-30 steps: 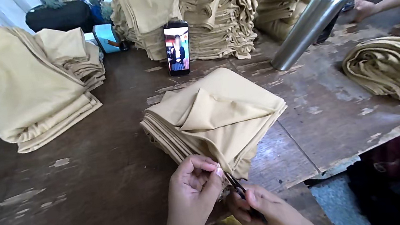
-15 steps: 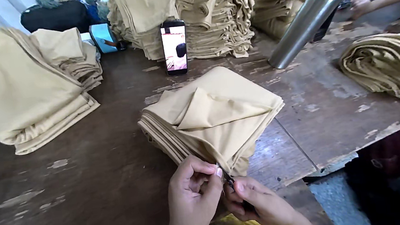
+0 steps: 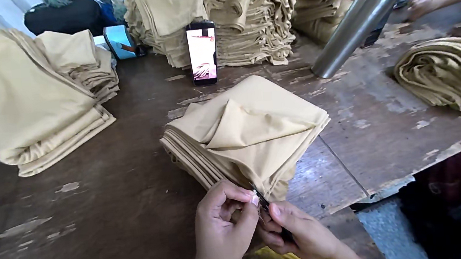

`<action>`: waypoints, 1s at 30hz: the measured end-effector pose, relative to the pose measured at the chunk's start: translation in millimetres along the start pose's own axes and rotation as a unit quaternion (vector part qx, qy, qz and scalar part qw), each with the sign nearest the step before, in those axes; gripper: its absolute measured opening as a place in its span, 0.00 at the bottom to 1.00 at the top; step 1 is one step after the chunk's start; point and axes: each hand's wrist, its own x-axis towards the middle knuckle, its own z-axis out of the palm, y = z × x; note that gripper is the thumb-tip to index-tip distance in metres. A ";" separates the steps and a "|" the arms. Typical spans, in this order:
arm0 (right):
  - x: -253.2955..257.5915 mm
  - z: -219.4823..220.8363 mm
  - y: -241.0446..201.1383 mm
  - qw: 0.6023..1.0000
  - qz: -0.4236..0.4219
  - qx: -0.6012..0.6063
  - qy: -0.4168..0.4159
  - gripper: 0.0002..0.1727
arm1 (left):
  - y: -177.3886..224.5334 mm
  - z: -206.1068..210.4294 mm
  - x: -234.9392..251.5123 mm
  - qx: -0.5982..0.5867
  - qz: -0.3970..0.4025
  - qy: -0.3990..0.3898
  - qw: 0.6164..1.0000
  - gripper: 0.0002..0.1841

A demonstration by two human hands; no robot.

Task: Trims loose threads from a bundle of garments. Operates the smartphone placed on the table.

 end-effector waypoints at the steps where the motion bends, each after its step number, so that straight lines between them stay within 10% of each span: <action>1: -0.7 0.2 -0.1 1.000 -0.006 -0.006 -0.001 0.25 | 0.3 -2.1 0.0 0.004 0.003 -0.010 1.000 0.08; 8: -11.2 -4.2 -28.2 0.904 -0.237 -0.330 0.135 0.21 | 36.5 -57.0 7.8 -0.003 0.002 -0.375 0.927 0.16; 13: 23.6 -5.7 -29.5 0.786 -0.287 -0.501 0.220 0.13 | 23.5 -33.8 9.5 0.069 0.073 -0.146 0.984 0.10; 20: 33.4 -10.6 -25.9 0.896 -0.315 -0.243 0.198 0.12 | 1.5 -2.3 9.6 0.198 0.039 -0.064 0.977 0.33; 30: 28.6 -12.3 -22.3 0.911 -0.312 -0.210 0.168 0.10 | -0.5 5.8 5.3 0.205 0.123 -0.006 0.971 0.04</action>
